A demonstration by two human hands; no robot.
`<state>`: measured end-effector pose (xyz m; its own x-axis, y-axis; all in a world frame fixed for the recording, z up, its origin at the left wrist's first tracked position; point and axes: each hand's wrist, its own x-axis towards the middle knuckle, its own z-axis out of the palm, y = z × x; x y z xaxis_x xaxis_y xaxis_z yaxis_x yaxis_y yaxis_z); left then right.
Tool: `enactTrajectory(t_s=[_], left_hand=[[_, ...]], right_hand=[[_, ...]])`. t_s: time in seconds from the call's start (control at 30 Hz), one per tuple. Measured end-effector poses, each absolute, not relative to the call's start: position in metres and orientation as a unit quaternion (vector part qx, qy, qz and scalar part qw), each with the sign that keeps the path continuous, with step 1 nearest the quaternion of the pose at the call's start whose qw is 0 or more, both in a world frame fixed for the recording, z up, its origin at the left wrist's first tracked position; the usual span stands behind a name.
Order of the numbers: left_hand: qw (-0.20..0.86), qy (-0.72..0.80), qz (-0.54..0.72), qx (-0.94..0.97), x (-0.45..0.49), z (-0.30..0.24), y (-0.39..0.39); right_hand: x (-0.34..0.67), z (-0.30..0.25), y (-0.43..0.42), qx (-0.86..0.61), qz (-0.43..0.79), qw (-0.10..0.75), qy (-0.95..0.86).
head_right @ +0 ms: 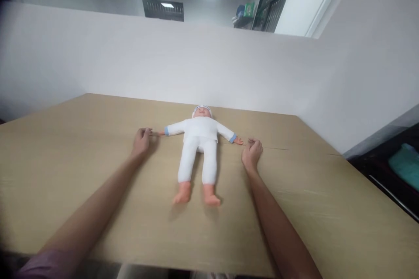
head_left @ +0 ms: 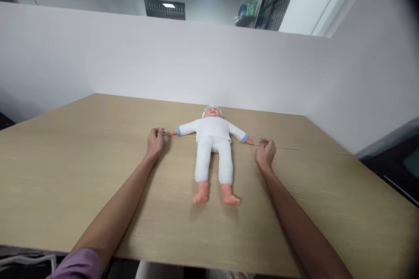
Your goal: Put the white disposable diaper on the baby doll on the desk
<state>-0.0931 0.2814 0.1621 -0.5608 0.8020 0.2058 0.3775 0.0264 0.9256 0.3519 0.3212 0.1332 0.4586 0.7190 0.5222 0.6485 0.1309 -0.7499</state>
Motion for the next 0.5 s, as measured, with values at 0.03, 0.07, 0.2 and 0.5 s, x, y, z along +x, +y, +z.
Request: enactTrajectory(t_s=[0.03, 0.07, 0.2, 0.5], left_hand=[[0.198, 0.690, 0.570, 0.400, -0.086, 0.164, 0.267], [0.206, 0.690, 0.583, 0.377, -0.077, 0.166, 0.251], [0.249, 0.669, 0.608, 0.347, -0.029, 0.165, 0.141], [0.371, 0.520, 0.392, 0.662, 0.057, -0.003, -0.146]], right_hand=[[0.345, 0.137, 0.302, -0.653, 0.033, 0.553, -0.516], [0.338, 0.141, 0.279, -0.645, 0.037, 0.560, -0.518], [0.318, 0.141, 0.151, -0.576, 0.052, 0.563, -0.591], [0.352, 0.004, -0.098, -0.514, 0.037, 0.472, -0.716]])
